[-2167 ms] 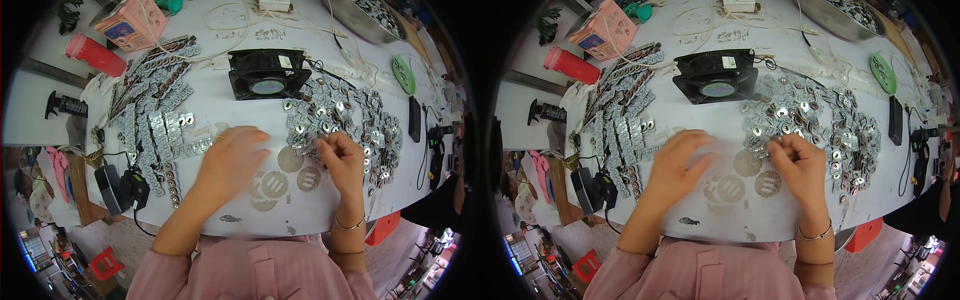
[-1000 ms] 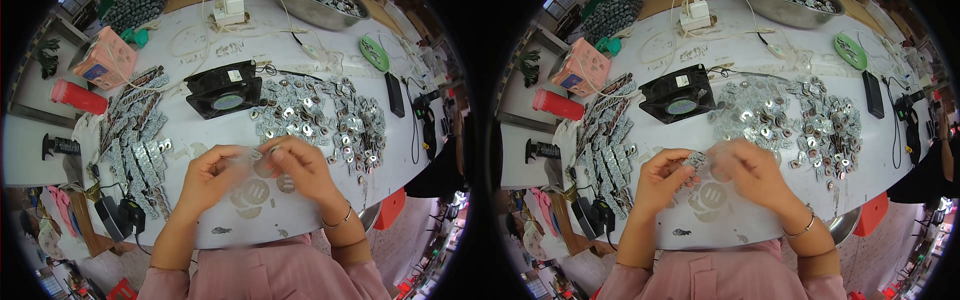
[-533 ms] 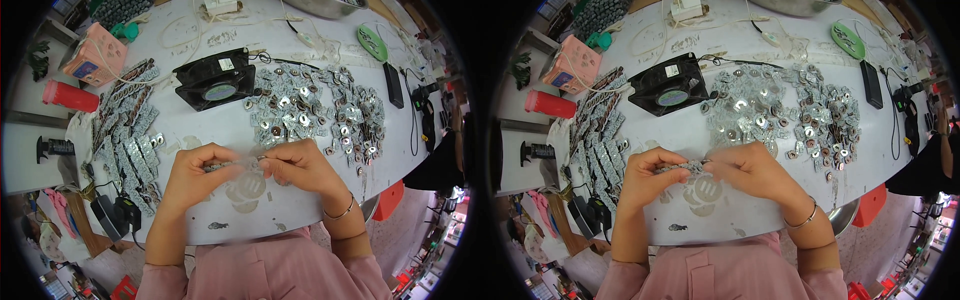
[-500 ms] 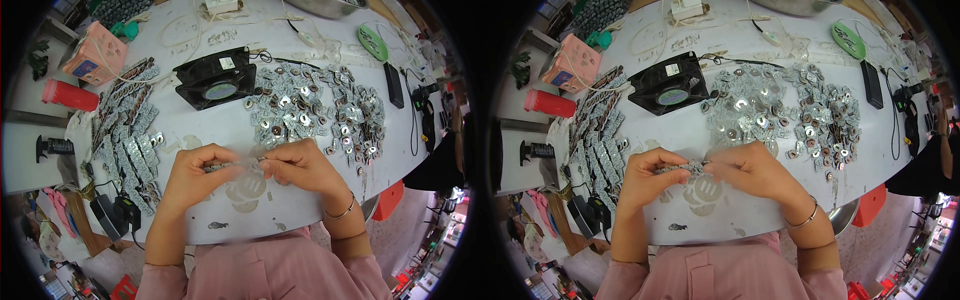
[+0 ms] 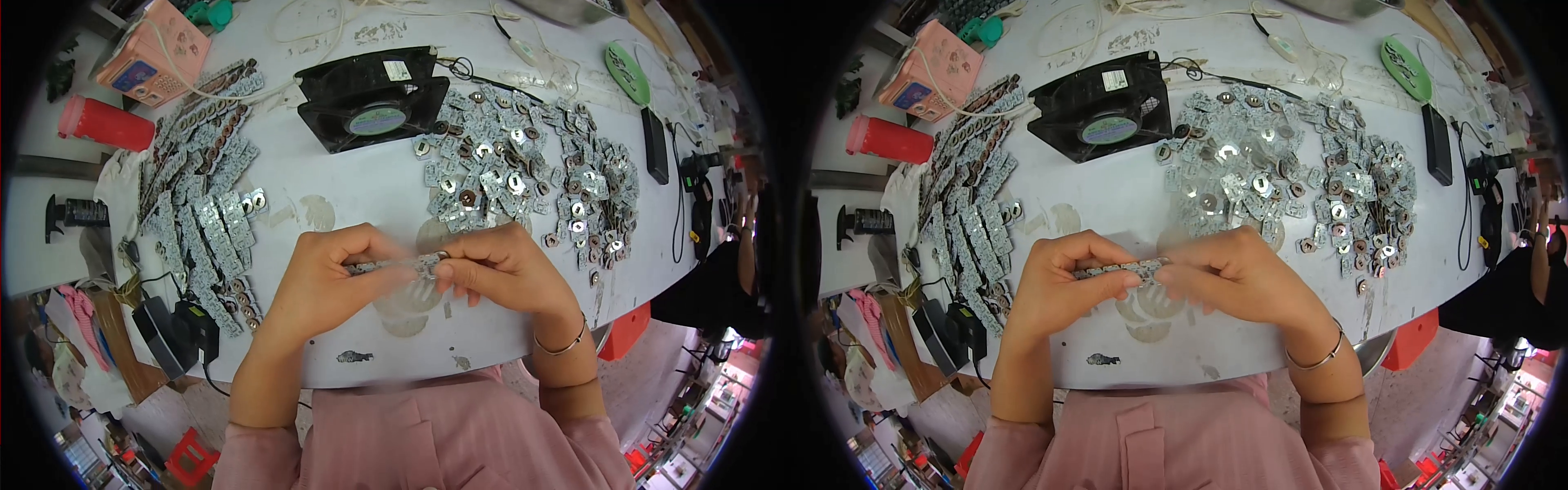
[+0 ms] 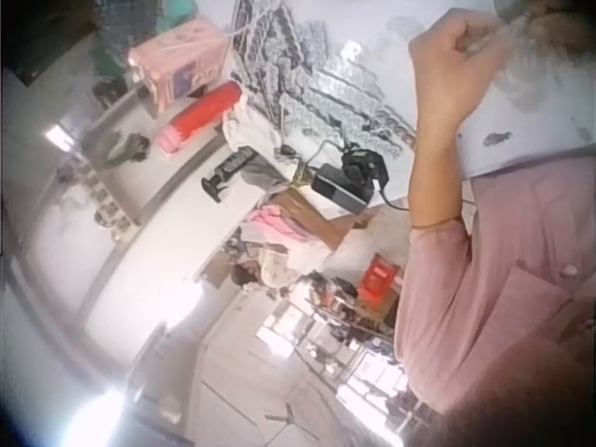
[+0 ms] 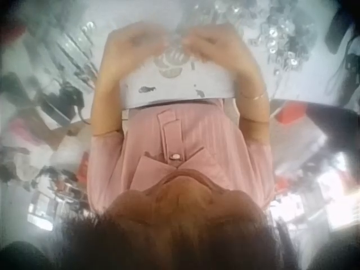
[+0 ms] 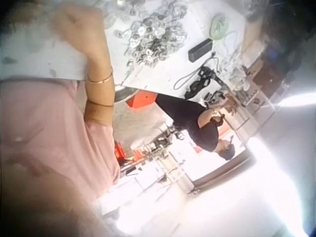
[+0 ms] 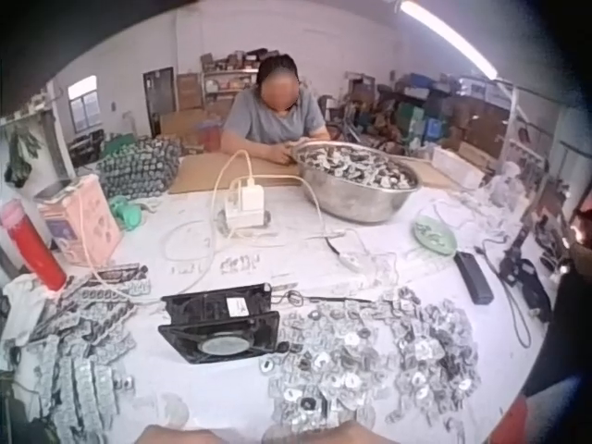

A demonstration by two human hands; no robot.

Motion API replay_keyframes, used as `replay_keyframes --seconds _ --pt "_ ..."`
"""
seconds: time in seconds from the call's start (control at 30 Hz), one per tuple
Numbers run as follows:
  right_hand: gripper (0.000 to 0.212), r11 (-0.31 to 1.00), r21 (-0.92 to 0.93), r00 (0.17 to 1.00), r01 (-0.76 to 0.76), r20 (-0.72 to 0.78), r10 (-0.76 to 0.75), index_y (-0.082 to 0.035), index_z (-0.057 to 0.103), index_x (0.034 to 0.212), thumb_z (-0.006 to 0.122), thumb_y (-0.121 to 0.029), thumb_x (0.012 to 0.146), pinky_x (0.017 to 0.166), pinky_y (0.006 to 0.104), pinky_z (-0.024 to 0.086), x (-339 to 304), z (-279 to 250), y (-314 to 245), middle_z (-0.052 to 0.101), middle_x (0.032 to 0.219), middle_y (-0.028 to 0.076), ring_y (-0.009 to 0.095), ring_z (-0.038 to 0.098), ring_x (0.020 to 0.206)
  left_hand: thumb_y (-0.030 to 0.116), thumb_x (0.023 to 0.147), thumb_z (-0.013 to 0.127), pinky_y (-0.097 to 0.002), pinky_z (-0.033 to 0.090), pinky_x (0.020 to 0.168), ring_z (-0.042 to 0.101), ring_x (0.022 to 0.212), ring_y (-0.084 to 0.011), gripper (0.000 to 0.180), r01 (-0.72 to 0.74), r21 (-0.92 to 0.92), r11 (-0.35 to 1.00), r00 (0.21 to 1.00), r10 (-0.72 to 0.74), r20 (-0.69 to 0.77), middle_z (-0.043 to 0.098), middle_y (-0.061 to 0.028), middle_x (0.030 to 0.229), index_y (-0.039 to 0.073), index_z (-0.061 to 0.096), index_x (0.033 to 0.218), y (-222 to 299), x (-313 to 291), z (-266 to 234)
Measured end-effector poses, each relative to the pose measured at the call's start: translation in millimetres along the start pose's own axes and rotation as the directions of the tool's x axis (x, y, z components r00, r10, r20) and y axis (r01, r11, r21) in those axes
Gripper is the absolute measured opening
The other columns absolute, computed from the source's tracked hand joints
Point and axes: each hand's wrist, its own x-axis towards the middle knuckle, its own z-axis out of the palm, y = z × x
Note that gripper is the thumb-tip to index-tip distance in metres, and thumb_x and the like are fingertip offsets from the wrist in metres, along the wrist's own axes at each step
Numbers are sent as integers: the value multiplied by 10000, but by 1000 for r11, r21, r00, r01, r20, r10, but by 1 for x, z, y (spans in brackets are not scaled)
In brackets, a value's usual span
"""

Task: The person assembles electronic components onto circular metal plates by hand.

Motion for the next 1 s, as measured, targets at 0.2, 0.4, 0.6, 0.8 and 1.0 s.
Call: replay_keyframes --seconds 0.2,0.4,0.6,0.8,1.0 --pt "159 939 314 986 -139 131 102 -13 669 877 605 -147 936 438 204 420 -2 3 -4 622 642 24 59 537 491 25 811 732 -229 522 694 667 780 -102 140 19 -416 909 978 69 195 714 -61 871 -37 678 925 -17 2 -1" --pt "152 944 316 972 -95 -174 156 -27 643 856 596 -144 940 443 211 338 4 9 4 524 602 -20 38 438 490 15 800 725 -235 525 707 671 805 -110 160 -332 73 940 925 340 -171 717 -61 926 14 696 957 -15 10 15" --pt "107 1000 -18 967 6 -253 -10 -12 623 865 600 -101 922 491 214 298 5 12 7 458 609 -66 15 351 563 -3 767 726 -250 527 682 689 793 -177 200 -498 406 767 769 607 -204 715 -84 941 48 709 961 -20 15 22" --pt "119 989 149 956 -15 -287 57 -19 614 849 592 -105 929 483 200 300 6 14 3 486 627 -73 -3 377 561 -9 767 711 -274 531 690 691 800 -204 188 -479 403 780 768 595 -238 719 -80 940 54 709 944 -20 16 22" --pt "119 958 279 951 -64 -272 143 -27 615 838 608 -110 923 461 198 349 4 9 0 556 641 -45 4 488 532 -1 797 691 -258 527 714 689 803 -187 162 -538 457 709 731 662 -167 715 -81 942 52 709 950 -24 20 30"
